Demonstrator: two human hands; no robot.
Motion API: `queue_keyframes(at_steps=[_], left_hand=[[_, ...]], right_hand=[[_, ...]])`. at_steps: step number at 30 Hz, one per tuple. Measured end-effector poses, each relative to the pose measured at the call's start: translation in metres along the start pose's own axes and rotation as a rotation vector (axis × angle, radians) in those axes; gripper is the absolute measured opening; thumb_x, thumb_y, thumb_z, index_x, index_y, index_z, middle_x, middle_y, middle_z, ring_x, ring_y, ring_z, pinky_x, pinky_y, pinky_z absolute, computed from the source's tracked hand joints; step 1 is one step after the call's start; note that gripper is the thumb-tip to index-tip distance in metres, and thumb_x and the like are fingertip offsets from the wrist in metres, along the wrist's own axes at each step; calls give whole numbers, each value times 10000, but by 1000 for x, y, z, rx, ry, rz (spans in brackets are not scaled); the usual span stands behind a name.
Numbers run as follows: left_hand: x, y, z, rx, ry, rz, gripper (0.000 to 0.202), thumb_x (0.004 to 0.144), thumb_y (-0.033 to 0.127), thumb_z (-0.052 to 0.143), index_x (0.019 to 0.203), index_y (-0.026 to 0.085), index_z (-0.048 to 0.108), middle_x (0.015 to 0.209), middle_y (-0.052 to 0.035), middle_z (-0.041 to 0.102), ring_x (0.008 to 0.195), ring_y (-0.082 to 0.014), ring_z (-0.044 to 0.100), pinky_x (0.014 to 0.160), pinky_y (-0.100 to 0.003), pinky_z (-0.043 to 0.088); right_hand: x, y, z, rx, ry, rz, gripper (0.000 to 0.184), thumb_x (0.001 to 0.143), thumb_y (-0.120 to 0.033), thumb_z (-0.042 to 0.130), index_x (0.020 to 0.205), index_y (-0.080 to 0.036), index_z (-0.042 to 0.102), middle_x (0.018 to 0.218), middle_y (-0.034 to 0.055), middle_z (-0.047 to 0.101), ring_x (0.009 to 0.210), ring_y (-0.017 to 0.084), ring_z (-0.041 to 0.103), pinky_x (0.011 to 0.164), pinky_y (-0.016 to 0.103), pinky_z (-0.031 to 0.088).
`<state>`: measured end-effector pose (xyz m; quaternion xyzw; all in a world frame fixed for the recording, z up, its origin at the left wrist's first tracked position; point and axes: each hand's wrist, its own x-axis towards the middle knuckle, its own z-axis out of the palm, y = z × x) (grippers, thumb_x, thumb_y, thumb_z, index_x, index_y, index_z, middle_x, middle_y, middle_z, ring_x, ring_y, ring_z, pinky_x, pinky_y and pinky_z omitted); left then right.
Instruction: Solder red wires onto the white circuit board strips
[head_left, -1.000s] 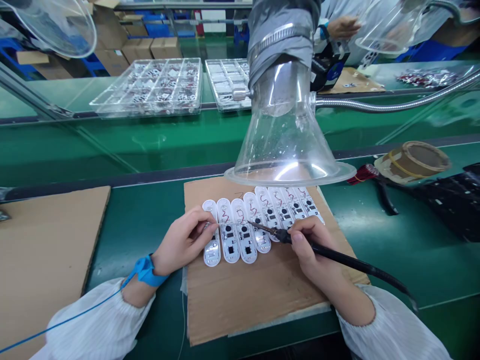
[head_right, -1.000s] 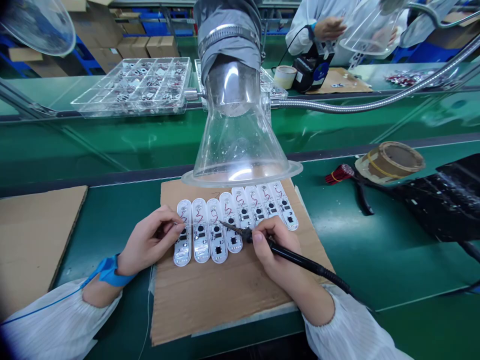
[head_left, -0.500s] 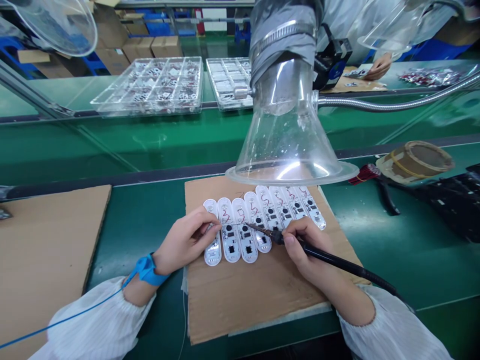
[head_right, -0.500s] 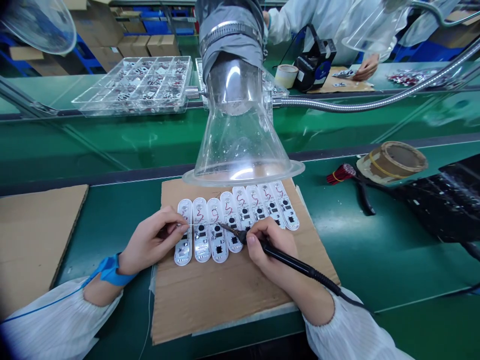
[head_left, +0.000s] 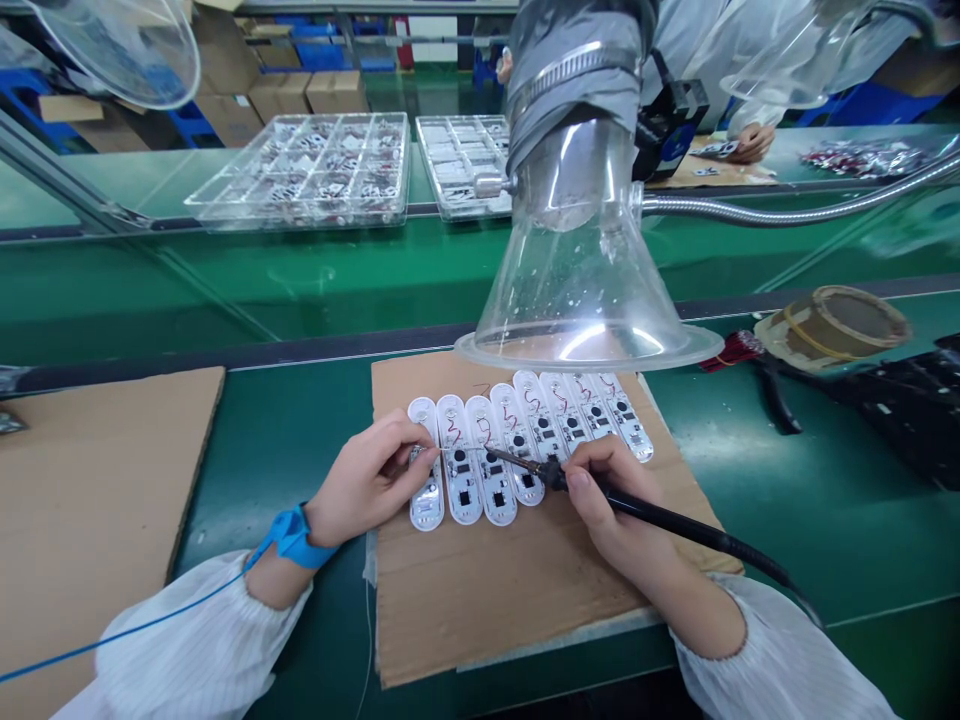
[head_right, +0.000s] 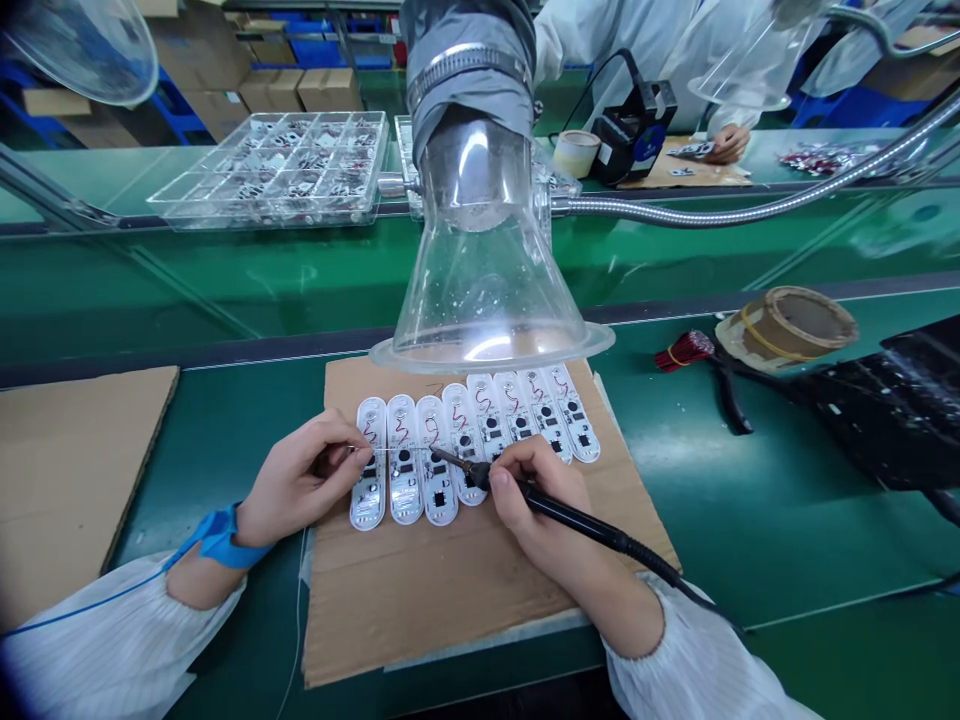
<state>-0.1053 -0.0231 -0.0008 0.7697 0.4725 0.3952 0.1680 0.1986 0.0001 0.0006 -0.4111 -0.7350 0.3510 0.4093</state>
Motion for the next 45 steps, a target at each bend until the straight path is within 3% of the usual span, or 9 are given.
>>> queue_keyframes(at_steps=[11,17,20,23,26,35,45], left_hand=[[2,6,-2,20,-47,28,108,1011,97,638,989,200,656,785,42,579,602,-87,504,561,-201,404],[9,7,-32,89,-109,1,91,1048,156,630,1055,222,693,855,17,652,681,-108,592,620,-208,466],[10,-5,-41,106,-61,25,97,1027,145,646,1010,232,685,743,52,559,612,-98,519,576,-204,417],[3,-17,-36,47,42,-8,106,988,129,650,1020,226,622,666,92,423,527,-85,411,519,-199,367],[-6,-20,-29,-21,88,-23,158,970,92,611,1030,230,564,688,95,431,517,-75,386,512,-193,359],[-3,-15,-24,-81,-75,34,134,1006,89,566,997,223,561,739,59,504,589,-93,444,558,-196,392],[-1,-14,-23,-49,-99,32,142,1009,79,575,1026,220,570,793,59,545,593,-80,455,549,-182,379]], right_hand=[[3,-4,1,-32,-30,35,123,1032,-241,640,914,-253,608,745,-40,649,637,122,623,581,238,481],[3,0,-1,-27,-24,33,144,1034,-248,654,897,-249,611,735,-38,644,625,119,614,566,237,468],[3,-3,-3,4,-1,34,154,1056,-276,638,906,-253,615,735,-38,640,624,117,614,573,234,479],[5,-11,-3,45,48,26,173,1080,-311,612,917,-255,606,747,-31,646,640,124,627,584,241,496],[7,-17,3,63,70,20,178,1087,-328,606,925,-254,601,749,-28,644,643,129,625,584,249,497],[-1,-2,19,42,41,74,115,1063,-287,652,962,-253,611,749,-37,614,627,125,605,574,252,484],[5,-8,20,-47,8,40,117,1055,-283,645,944,-258,618,758,-33,637,628,124,594,573,242,479]])
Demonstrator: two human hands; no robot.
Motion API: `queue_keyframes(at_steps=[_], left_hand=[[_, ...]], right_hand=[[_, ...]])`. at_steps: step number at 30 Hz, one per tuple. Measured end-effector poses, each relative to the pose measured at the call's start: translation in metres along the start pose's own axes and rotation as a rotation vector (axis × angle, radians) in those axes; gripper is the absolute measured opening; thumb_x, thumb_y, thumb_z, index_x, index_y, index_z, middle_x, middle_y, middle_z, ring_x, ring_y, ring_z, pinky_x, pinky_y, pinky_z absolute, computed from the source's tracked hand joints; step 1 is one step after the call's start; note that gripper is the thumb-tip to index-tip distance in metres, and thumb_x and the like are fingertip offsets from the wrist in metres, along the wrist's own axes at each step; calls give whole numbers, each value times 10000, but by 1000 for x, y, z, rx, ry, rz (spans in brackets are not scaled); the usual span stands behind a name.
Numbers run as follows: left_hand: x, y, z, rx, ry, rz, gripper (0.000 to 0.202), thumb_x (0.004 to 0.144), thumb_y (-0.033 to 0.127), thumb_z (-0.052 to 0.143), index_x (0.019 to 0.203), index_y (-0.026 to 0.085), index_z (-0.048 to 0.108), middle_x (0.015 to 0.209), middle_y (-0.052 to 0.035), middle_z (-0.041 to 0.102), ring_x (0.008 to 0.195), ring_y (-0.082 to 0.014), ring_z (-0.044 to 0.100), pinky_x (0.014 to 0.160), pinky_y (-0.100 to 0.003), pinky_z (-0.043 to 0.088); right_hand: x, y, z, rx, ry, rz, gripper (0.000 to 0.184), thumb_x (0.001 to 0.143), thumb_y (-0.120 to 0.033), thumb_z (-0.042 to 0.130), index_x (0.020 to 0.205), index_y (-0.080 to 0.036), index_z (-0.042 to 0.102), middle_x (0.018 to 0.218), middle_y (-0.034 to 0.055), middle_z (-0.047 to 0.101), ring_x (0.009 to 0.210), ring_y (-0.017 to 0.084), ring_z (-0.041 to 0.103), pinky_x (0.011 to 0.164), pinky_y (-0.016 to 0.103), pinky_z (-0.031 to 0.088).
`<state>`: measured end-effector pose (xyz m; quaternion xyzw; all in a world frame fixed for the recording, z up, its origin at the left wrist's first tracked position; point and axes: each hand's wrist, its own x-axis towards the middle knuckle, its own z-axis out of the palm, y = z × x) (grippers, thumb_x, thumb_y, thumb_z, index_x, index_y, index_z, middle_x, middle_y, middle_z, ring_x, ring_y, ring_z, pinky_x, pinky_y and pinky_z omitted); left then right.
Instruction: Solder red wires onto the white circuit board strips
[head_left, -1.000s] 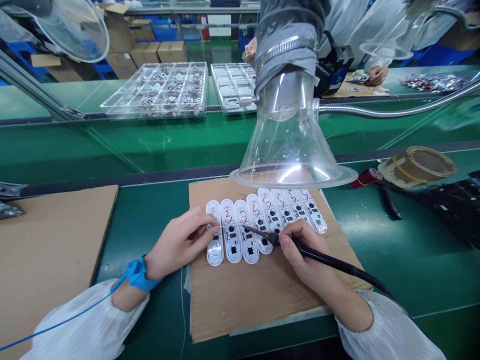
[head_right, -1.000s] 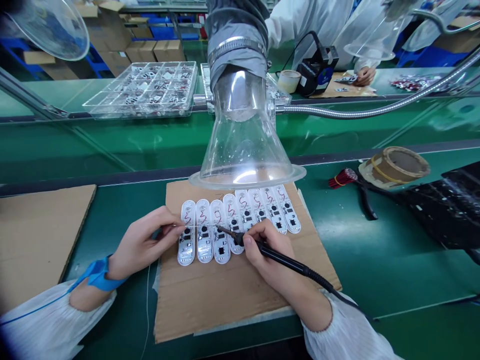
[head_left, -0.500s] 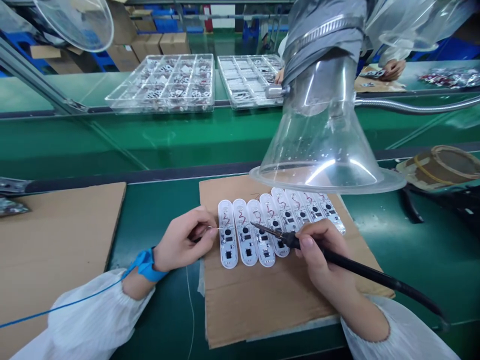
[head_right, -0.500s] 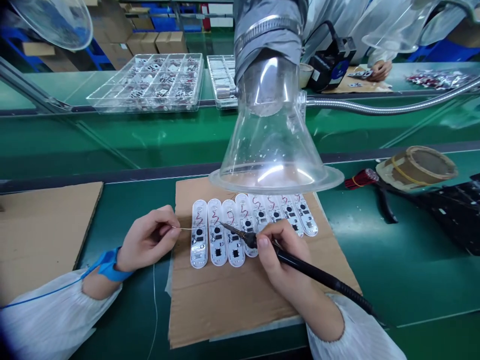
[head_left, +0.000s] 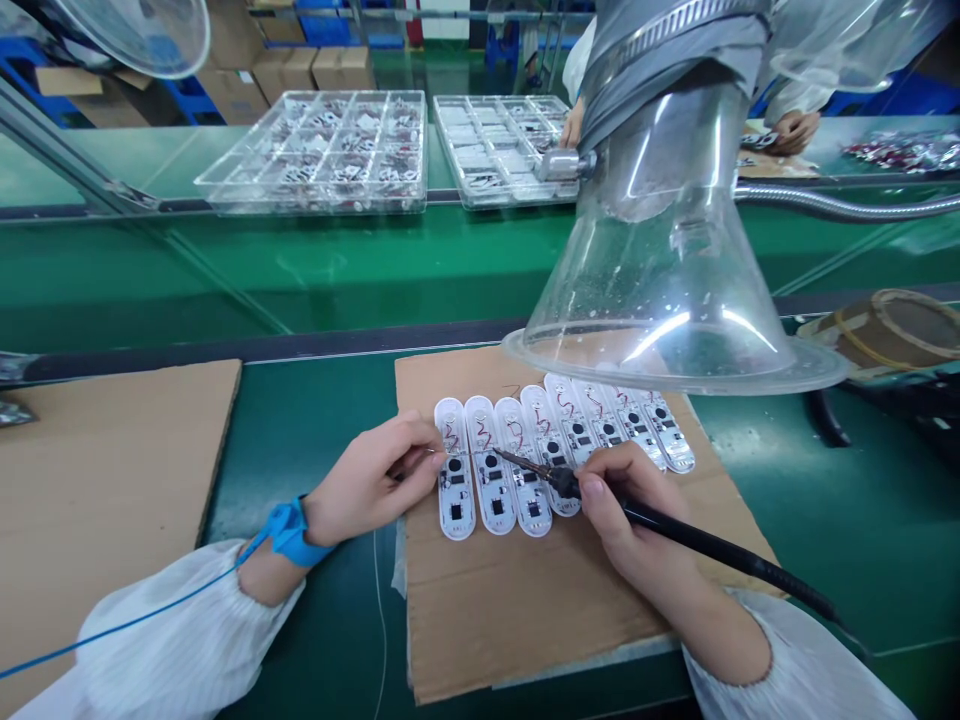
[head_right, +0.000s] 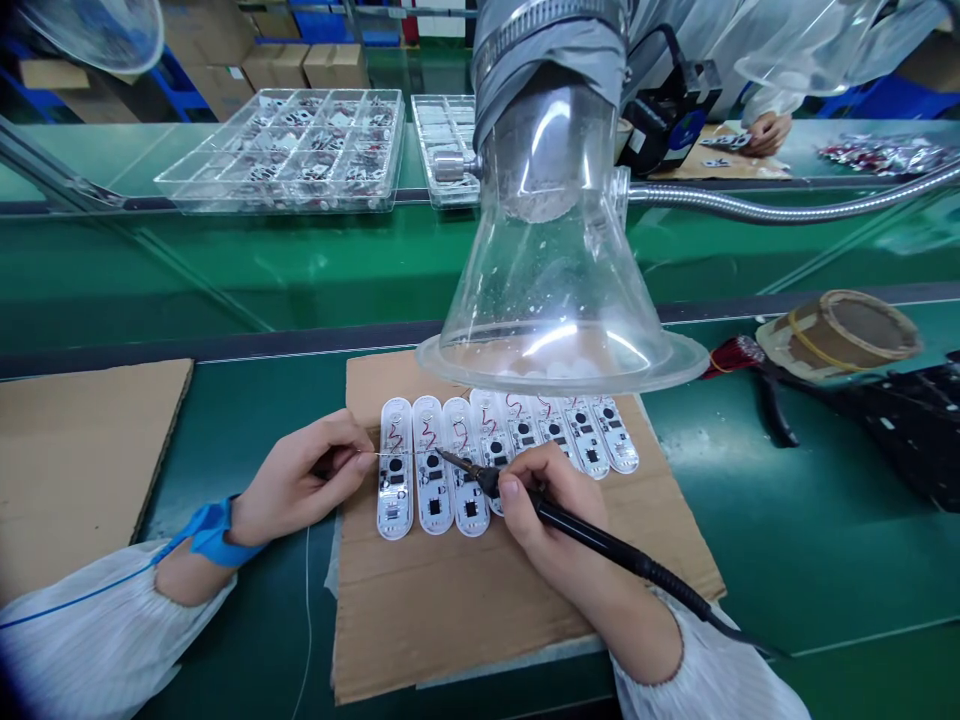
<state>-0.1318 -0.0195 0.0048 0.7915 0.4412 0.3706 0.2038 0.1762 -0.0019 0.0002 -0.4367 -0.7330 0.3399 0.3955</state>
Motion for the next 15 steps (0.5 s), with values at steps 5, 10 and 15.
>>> queue_keyframes(at_steps=[5,10,15], left_hand=[[1,1,0,7,-11,-13,119,1019,96,586,1003,214,580,798,50,563,595,-83,475,542,-184,389],[3,1,0,6,-35,-2,106,1029,109,583,1006,211,599,779,51,558,578,-84,481,524,-192,381],[2,0,-2,2,-28,4,106,1025,113,577,997,215,584,780,45,552,592,-92,476,532,-205,376]], right_hand=[[0,-2,0,-13,-14,-13,119,1050,-287,647,939,-255,617,746,-27,651,612,129,613,556,239,488],[3,-6,4,-40,13,-17,166,1039,-309,645,889,-245,612,693,-21,645,566,138,605,521,250,482],[0,-3,2,-30,11,-7,173,1037,-327,658,890,-246,614,706,-13,655,583,148,615,527,260,483]])
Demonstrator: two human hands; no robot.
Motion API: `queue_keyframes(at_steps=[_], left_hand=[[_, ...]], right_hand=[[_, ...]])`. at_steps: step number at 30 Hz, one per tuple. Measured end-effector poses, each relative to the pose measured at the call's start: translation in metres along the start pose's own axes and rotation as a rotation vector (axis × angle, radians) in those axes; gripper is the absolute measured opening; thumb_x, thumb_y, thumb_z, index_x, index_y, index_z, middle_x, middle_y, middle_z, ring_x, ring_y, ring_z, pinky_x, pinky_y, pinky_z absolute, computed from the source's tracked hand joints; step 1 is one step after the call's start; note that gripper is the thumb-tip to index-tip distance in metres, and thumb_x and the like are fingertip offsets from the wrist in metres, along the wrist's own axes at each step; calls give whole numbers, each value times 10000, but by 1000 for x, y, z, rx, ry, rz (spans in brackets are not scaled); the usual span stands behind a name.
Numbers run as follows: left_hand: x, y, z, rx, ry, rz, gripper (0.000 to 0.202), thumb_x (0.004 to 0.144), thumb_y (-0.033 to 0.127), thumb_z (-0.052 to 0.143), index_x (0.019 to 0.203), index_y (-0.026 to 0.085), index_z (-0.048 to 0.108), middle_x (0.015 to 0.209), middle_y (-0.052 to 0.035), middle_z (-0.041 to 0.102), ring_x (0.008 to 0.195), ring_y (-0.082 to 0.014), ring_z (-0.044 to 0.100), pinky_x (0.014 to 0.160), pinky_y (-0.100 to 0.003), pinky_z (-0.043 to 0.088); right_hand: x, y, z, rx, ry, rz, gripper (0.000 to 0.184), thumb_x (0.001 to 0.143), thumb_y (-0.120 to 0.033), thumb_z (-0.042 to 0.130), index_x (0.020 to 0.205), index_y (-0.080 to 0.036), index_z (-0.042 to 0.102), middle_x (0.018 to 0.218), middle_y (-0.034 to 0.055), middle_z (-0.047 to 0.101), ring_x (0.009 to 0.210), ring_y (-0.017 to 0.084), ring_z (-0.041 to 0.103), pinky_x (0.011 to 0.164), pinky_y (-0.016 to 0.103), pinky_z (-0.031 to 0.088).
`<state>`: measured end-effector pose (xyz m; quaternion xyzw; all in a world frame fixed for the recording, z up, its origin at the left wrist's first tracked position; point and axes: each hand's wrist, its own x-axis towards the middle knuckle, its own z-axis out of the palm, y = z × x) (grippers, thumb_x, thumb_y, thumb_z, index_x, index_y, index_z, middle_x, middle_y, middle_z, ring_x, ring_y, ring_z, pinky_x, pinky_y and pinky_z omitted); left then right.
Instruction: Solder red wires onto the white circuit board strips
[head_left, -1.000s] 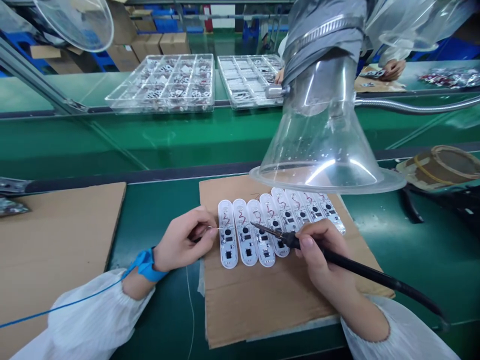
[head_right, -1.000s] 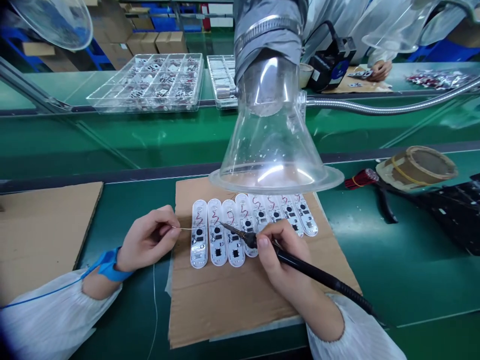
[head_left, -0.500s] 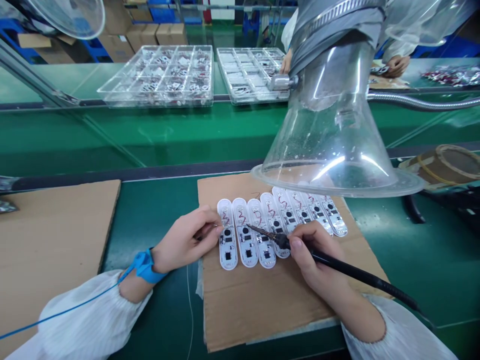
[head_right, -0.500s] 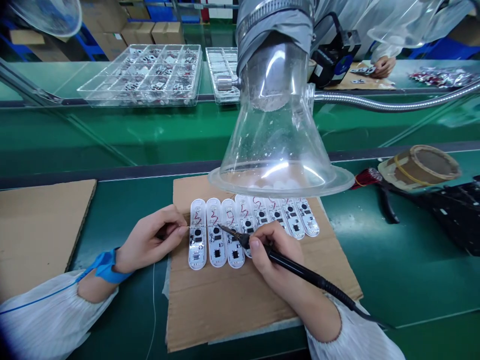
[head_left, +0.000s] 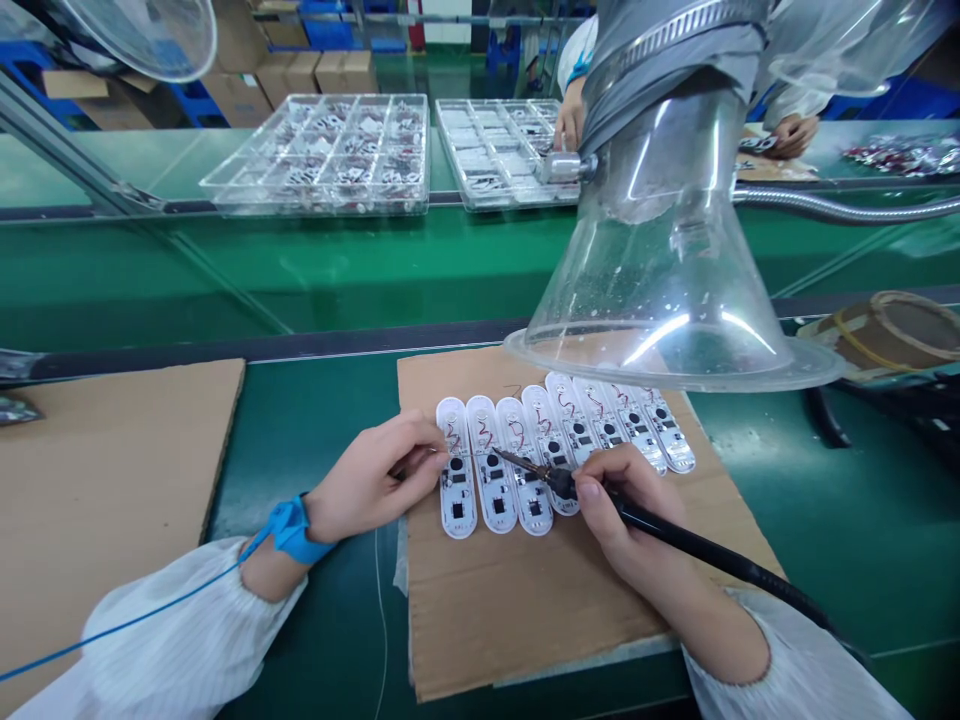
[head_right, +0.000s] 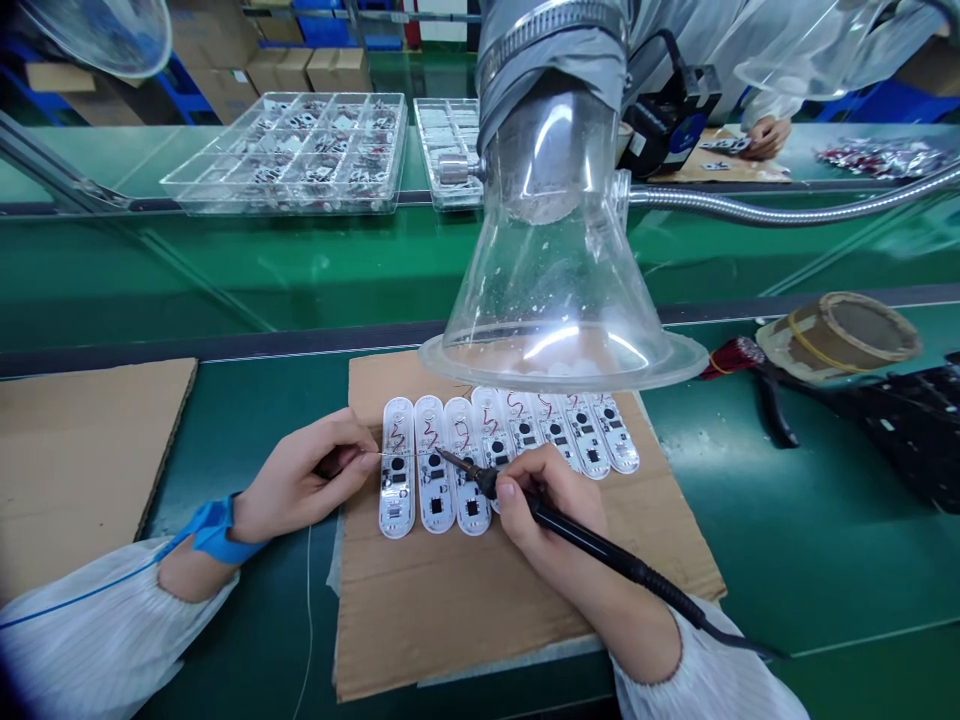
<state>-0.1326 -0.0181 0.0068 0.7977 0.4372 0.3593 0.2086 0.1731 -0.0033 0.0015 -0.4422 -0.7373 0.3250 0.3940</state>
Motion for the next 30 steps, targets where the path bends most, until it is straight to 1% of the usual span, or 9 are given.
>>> queue_keyframes(at_steps=[6,10,15,19,23,25,28,30], left_hand=[[-1,-2,-1,15,22,8,122,1016,99,569,1000,220,561,761,50,524,598,-100,451,542,-210,366],[-1,-2,-1,12,17,12,121,1019,101,566,993,219,555,759,53,508,599,-97,441,545,-208,360],[-1,-1,-2,16,-2,-3,113,1018,110,572,975,215,574,755,52,504,598,-97,452,545,-212,369],[0,0,-2,33,-16,-17,96,1028,143,569,969,213,600,742,47,519,585,-104,463,536,-226,370],[1,0,-1,37,-21,2,92,1032,157,575,966,217,601,743,47,532,579,-105,465,528,-230,358],[1,-1,-2,32,-19,7,89,1028,154,580,968,217,595,743,50,526,580,-103,463,525,-227,353],[-1,-5,-5,15,-8,-7,102,1015,130,584,963,217,578,747,54,511,590,-98,453,541,-218,366],[-2,-8,-7,2,22,-24,119,1005,114,582,949,217,565,743,56,487,598,-96,442,555,-214,370]], right_hand=[[-6,8,-2,95,19,33,118,1062,-314,638,962,-254,618,735,-19,636,591,142,610,545,262,490],[-1,0,2,64,-24,-8,115,1042,-301,668,945,-261,623,725,-31,661,583,130,623,530,236,491],[5,-9,4,33,-44,-38,111,1027,-287,676,933,-259,623,701,-36,673,561,123,637,513,221,493],[6,-11,4,8,-58,-28,100,1005,-251,676,921,-255,623,701,-32,680,565,128,648,514,226,496],[6,-11,4,-15,-51,1,125,985,-239,679,879,-252,614,681,-32,675,545,134,631,496,238,472],[8,-11,3,-11,-67,16,136,986,-239,675,867,-253,610,674,-37,666,544,131,622,494,236,464],[14,-15,1,-11,-96,24,153,985,-232,667,845,-251,610,674,-42,658,553,122,617,511,230,469],[18,-19,-1,-31,-104,26,164,976,-231,670,825,-249,611,675,-42,657,561,122,618,523,234,471]])
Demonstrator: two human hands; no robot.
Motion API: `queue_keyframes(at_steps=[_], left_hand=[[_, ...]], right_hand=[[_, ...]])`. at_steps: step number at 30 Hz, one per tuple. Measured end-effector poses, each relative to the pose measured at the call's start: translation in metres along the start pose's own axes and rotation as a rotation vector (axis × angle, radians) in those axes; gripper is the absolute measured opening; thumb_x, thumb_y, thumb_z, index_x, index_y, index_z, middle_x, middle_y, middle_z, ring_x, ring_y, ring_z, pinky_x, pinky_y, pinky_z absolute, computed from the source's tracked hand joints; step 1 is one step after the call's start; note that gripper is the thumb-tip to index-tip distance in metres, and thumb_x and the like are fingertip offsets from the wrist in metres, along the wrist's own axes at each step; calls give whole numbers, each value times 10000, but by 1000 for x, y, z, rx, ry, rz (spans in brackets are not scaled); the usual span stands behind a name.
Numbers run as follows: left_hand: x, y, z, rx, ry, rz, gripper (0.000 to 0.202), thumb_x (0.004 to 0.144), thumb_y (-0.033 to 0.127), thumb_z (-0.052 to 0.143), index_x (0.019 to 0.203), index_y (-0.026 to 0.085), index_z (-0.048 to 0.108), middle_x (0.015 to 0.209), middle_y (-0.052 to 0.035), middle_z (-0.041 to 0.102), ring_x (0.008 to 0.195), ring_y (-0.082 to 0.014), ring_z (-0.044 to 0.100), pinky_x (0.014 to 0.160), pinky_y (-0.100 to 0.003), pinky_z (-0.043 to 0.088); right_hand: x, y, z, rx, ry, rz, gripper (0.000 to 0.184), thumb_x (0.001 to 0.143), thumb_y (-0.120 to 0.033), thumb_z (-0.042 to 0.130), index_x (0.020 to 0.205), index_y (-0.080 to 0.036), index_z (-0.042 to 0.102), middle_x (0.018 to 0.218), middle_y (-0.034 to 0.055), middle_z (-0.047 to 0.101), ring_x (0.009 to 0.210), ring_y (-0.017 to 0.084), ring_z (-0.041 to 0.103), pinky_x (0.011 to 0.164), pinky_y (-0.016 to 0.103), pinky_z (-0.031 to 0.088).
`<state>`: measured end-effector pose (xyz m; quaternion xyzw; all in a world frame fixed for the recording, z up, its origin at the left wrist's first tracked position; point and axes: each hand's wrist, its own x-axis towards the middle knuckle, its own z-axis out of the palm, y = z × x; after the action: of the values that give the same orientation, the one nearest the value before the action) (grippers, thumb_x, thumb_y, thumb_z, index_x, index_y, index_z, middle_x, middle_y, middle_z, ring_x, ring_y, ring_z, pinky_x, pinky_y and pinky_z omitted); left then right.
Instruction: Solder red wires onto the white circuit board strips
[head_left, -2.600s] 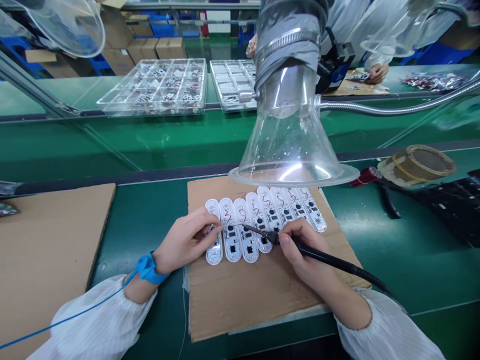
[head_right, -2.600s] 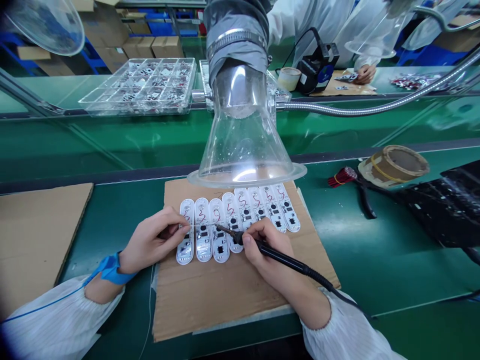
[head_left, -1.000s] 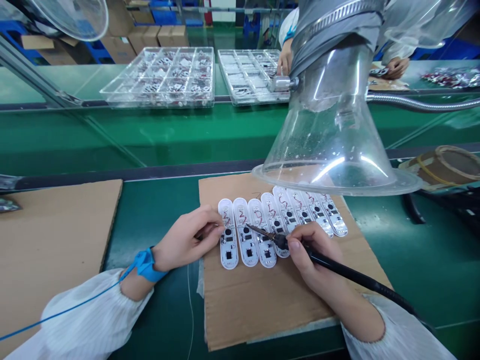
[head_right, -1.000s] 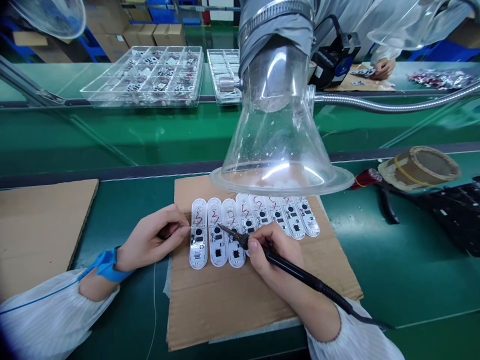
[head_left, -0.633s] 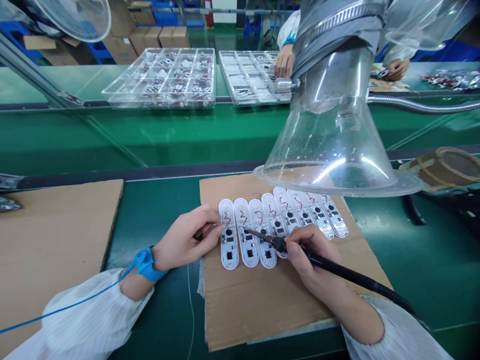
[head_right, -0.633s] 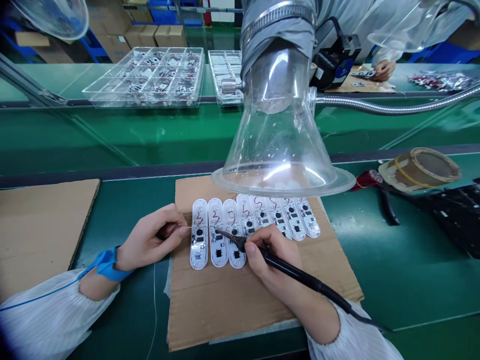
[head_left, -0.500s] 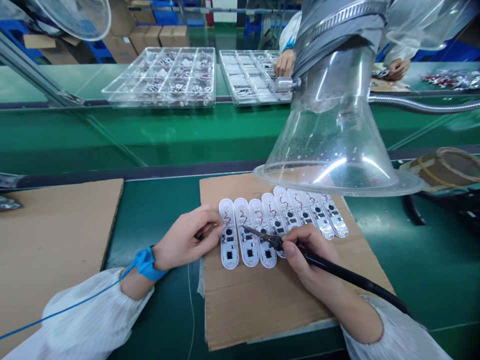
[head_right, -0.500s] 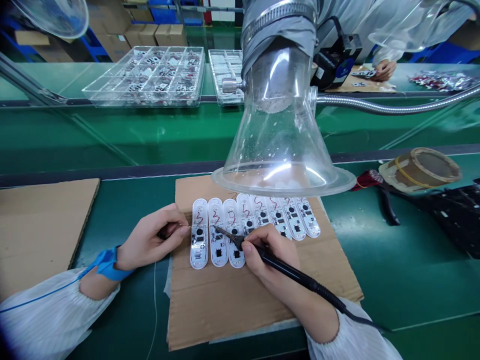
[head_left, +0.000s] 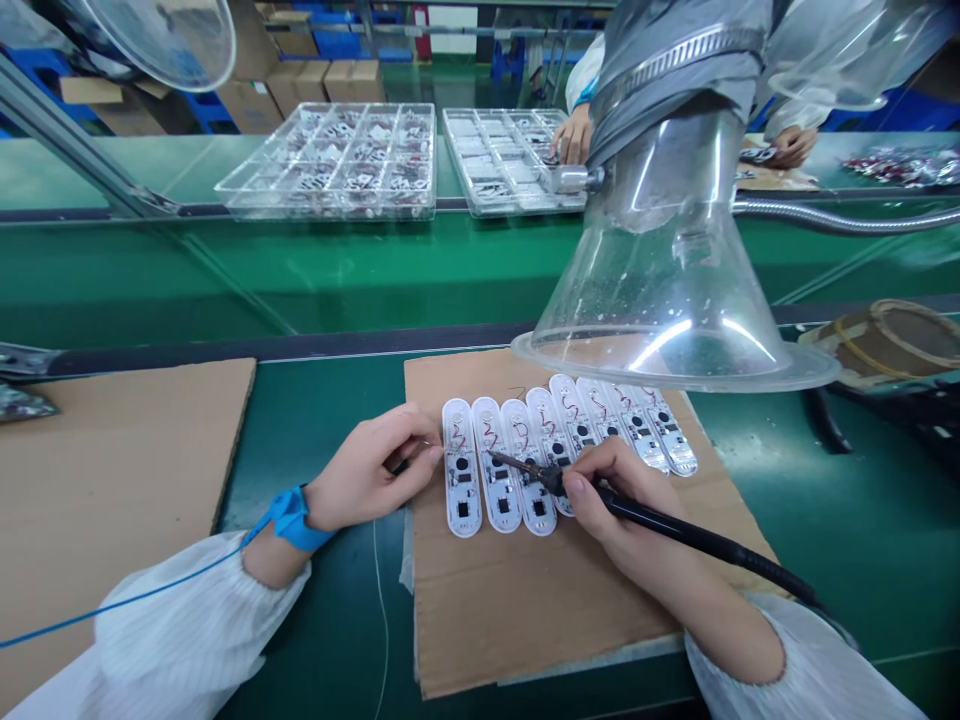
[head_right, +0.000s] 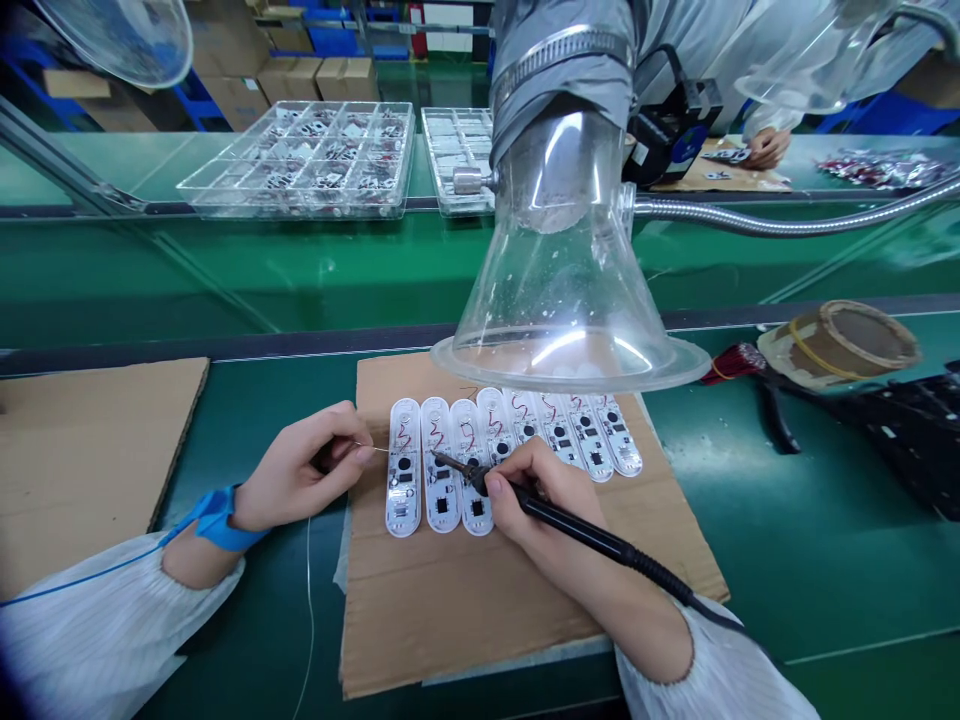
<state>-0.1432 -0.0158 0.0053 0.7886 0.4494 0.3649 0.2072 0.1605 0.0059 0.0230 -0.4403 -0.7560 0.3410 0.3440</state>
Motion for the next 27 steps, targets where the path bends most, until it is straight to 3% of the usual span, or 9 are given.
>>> queue_keyframes(at_steps=[5,12,18,27], left_hand=[[-2,-4,-5,-48,44,-12,135,985,95,571,917,210,554,730,53,441,616,-104,426,567,-226,364],[-2,-4,-6,-46,27,-8,126,980,99,559,914,206,549,737,50,447,613,-104,417,561,-233,356],[-1,-4,-6,-30,6,-24,127,980,103,545,906,206,548,750,48,464,618,-103,425,566,-232,368],[0,-5,-3,-14,-16,-9,115,974,102,560,933,208,556,758,62,464,602,-91,417,555,-227,349]], right_hand=[[5,-6,-9,-9,-56,35,173,989,-258,683,829,-247,620,694,-25,660,584,137,621,526,254,462],[-3,-6,-3,119,74,-29,198,1068,-308,630,881,-255,593,707,-29,625,600,132,596,553,252,472],[3,-4,14,128,2,-17,162,1049,-283,656,900,-248,606,699,-46,630,570,107,585,520,215,440],[7,-11,14,62,-71,9,152,1013,-251,645,865,-239,614,679,-38,650,570,112,610,529,216,457]])
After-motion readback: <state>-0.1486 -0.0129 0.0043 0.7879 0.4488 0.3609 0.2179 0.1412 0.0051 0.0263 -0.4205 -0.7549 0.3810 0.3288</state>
